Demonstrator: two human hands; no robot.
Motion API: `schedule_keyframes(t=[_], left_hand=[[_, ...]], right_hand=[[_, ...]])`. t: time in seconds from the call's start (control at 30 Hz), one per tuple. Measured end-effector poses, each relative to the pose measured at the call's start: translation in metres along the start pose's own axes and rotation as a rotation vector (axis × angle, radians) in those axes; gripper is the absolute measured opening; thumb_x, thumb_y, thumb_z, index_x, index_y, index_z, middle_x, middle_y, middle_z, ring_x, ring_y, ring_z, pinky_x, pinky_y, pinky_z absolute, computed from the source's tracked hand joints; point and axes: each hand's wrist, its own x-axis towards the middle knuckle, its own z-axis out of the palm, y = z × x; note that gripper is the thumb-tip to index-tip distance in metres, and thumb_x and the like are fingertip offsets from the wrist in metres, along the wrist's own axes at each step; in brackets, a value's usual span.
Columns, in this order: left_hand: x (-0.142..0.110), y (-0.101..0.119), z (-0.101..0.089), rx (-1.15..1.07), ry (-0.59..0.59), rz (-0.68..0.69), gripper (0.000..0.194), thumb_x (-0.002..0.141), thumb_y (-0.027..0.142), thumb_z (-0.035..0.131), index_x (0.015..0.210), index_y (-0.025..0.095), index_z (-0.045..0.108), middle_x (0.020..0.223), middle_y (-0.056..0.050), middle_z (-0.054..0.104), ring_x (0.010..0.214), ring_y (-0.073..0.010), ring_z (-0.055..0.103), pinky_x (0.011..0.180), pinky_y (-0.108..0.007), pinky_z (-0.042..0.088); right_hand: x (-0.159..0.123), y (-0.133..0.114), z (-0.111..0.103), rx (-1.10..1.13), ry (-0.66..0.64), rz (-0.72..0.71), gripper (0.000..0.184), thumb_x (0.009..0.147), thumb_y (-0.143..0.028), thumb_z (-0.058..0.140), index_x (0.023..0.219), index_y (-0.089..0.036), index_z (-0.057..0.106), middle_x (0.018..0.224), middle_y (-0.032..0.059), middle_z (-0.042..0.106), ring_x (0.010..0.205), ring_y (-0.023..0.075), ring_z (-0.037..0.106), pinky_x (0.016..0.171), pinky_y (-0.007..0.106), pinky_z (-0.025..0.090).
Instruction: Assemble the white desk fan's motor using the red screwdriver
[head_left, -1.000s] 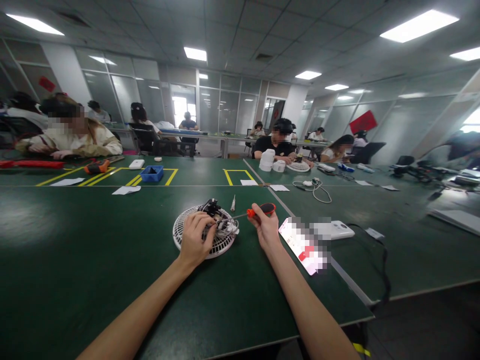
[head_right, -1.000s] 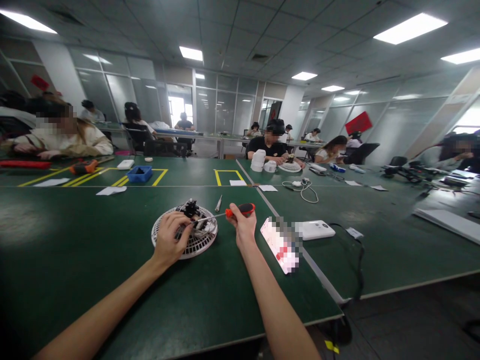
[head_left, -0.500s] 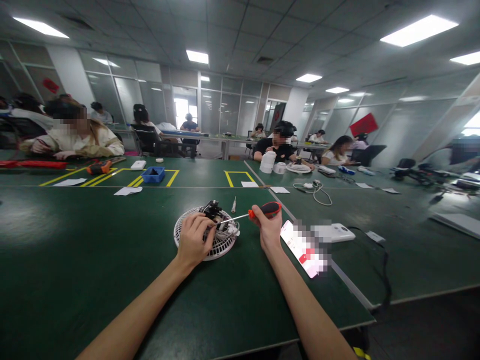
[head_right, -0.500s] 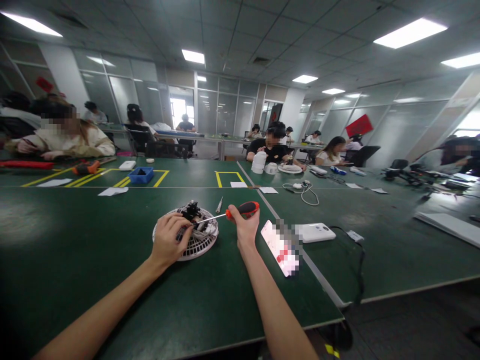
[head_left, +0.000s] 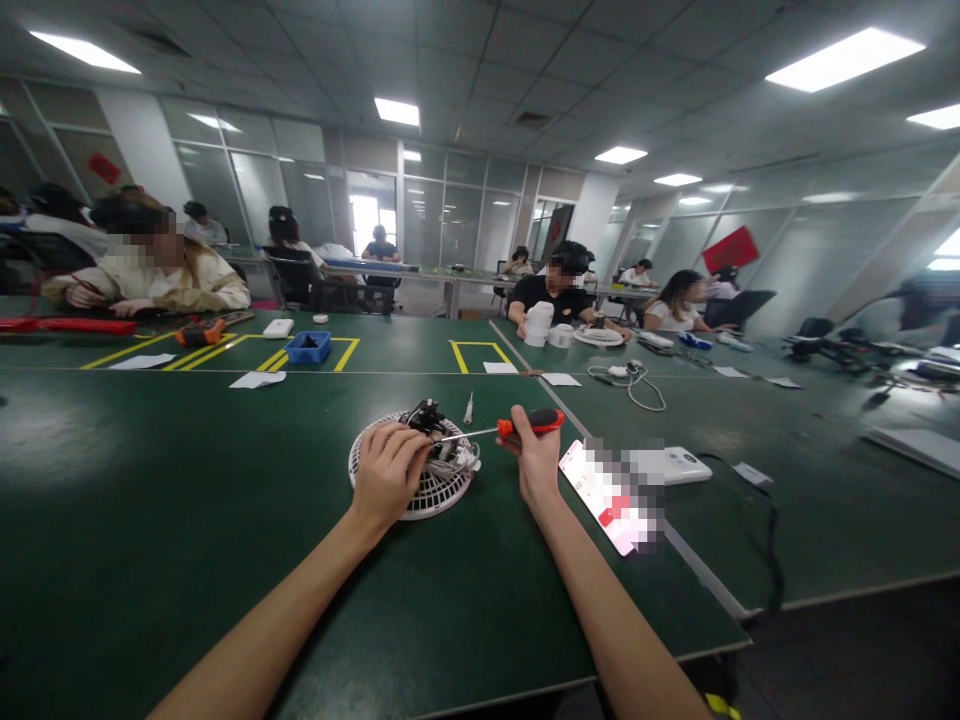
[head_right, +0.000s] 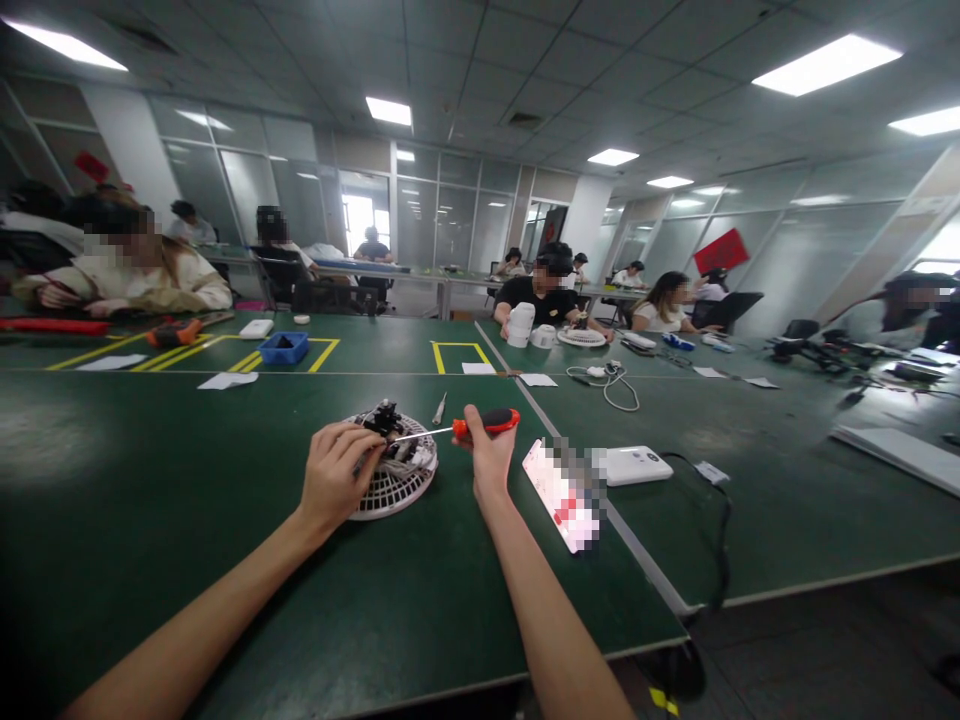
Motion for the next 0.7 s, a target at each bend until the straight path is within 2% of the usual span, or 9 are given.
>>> schedule_keyframes(t=[0.13,0.23,0.37,0.5,0.6,0.7], left_hand=[[0.0003,-0.0015,-0.0007,0.016,0.005,-0.025,0.013,0.094,0.020,0.062,0.101,0.023,0.072,0.098,-0.006,0.078,0.099,-0.0253,0.066,0.093,-0.046,0.048],[0.0006,-0.0026,-0.0016,0.013,0.024,-0.002,0.013,0.094,0.019,0.062,0.102,0.022,0.071,0.099,-0.006,0.078,0.100,-0.0250,0.066,0.092,-0.044,0.048],[0.0008,-0.0031,-0.0026,-0.013,0.037,0.029,0.014,0.094,0.018,0.063,0.105,0.022,0.071,0.100,-0.006,0.077,0.100,-0.0243,0.066,0.093,-0.043,0.049],[0.0002,-0.0017,-0.0016,-0.039,0.024,0.027,0.015,0.094,0.018,0.063,0.106,0.024,0.071,0.102,-0.006,0.076,0.103,-0.0248,0.066,0.095,-0.045,0.050],[-0.0007,0.0000,0.0003,-0.031,0.028,0.019,0.019,0.094,0.019,0.063,0.111,0.025,0.069,0.112,-0.008,0.073,0.114,-0.0272,0.063,0.099,-0.046,0.051],[-0.0016,0.0003,0.0027,-0.019,0.000,-0.042,0.038,0.094,0.027,0.064,0.132,0.026,0.060,0.133,-0.013,0.064,0.131,-0.0313,0.055,0.107,-0.051,0.048]], right_hand=[[0.0021,0.0012,-0.0043,0.122,-0.059,0.089,0.047,0.062,-0.044,0.086,0.090,-0.024,0.053,0.072,-0.0067,0.065,0.069,0.0167,0.070,0.058,0.029,0.062],[0.0022,0.0018,-0.0056,0.151,-0.072,0.127,0.041,0.062,-0.032,0.083,0.091,-0.023,0.056,0.076,-0.0040,0.071,0.073,0.0172,0.072,0.064,0.030,0.063],[0.0017,0.0018,-0.0051,0.134,-0.080,0.143,0.045,0.059,-0.031,0.087,0.088,-0.022,0.054,0.072,-0.0031,0.071,0.066,0.0162,0.072,0.063,0.028,0.062],[0.0018,0.0027,-0.0052,0.096,-0.035,0.143,0.054,0.057,-0.035,0.092,0.090,-0.023,0.051,0.069,-0.0037,0.071,0.058,0.0149,0.070,0.057,0.025,0.060],[0.0022,0.0035,-0.0053,0.096,-0.008,0.176,0.055,0.056,-0.035,0.092,0.089,-0.023,0.050,0.067,-0.0042,0.070,0.058,0.0153,0.071,0.056,0.023,0.060],[0.0036,0.0043,-0.0060,0.106,0.020,0.201,0.052,0.059,-0.035,0.090,0.089,-0.024,0.049,0.066,-0.0044,0.070,0.059,0.0154,0.071,0.055,0.023,0.060]])
